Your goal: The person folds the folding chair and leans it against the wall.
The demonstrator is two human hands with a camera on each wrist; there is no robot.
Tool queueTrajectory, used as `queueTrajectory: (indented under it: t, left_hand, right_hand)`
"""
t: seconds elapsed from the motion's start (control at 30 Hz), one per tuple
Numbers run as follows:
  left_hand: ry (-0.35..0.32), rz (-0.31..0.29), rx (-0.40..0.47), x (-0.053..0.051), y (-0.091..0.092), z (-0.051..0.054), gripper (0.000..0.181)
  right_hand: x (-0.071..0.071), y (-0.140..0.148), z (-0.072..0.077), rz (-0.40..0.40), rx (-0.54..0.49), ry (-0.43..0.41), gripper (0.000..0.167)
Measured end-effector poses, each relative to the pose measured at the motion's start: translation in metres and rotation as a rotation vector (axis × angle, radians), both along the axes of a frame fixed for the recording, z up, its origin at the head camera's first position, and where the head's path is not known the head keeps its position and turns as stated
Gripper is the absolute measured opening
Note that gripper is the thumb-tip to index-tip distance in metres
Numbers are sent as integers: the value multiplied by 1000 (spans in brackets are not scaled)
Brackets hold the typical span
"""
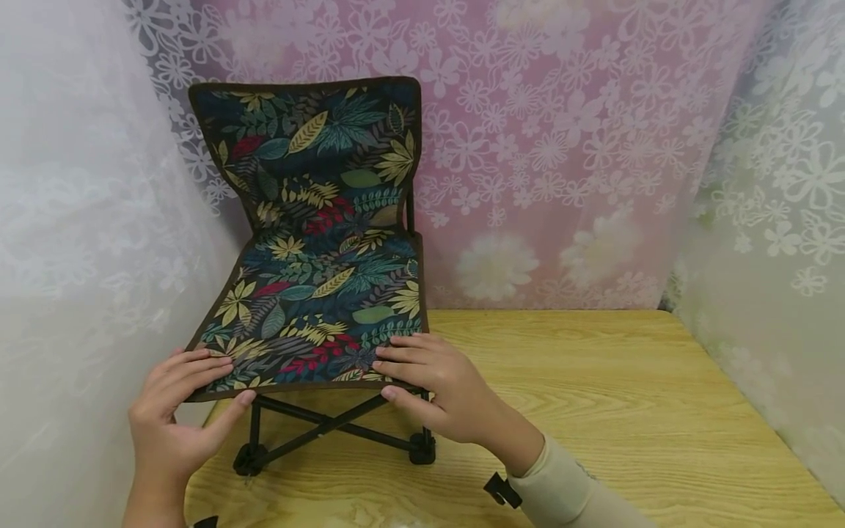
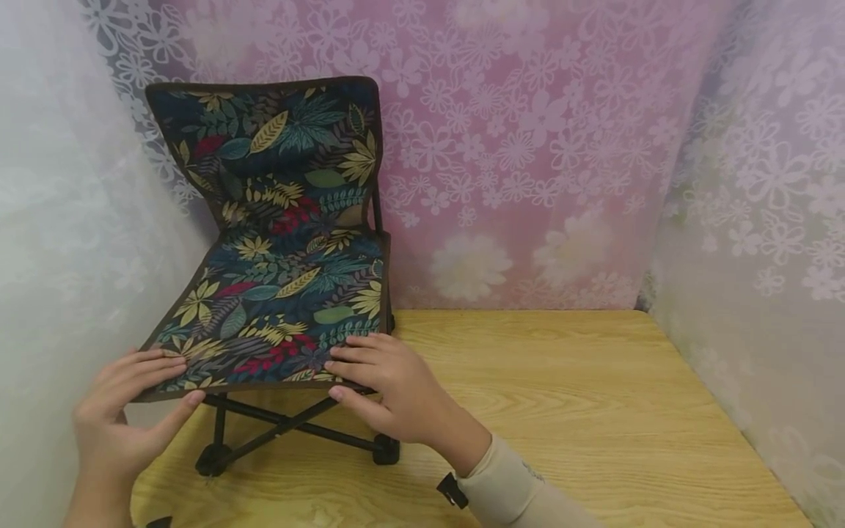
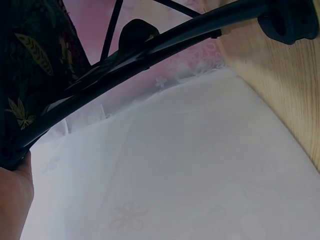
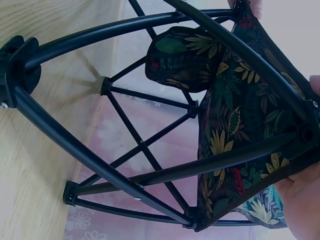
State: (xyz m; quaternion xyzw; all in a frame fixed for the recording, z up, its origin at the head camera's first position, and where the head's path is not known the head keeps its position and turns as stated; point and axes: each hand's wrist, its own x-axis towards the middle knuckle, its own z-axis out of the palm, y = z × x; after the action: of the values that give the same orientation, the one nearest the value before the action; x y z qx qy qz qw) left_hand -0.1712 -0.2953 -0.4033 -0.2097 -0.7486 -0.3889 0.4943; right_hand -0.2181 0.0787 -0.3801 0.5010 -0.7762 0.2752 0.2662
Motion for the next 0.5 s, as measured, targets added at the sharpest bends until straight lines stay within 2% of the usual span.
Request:
queueTrajectory:
  t: [0.5]
  left_hand:
    - [39,7,30,-2,3,0,48]
  right_hand:
    - [-3,-2,-6,18,-70,15,37]
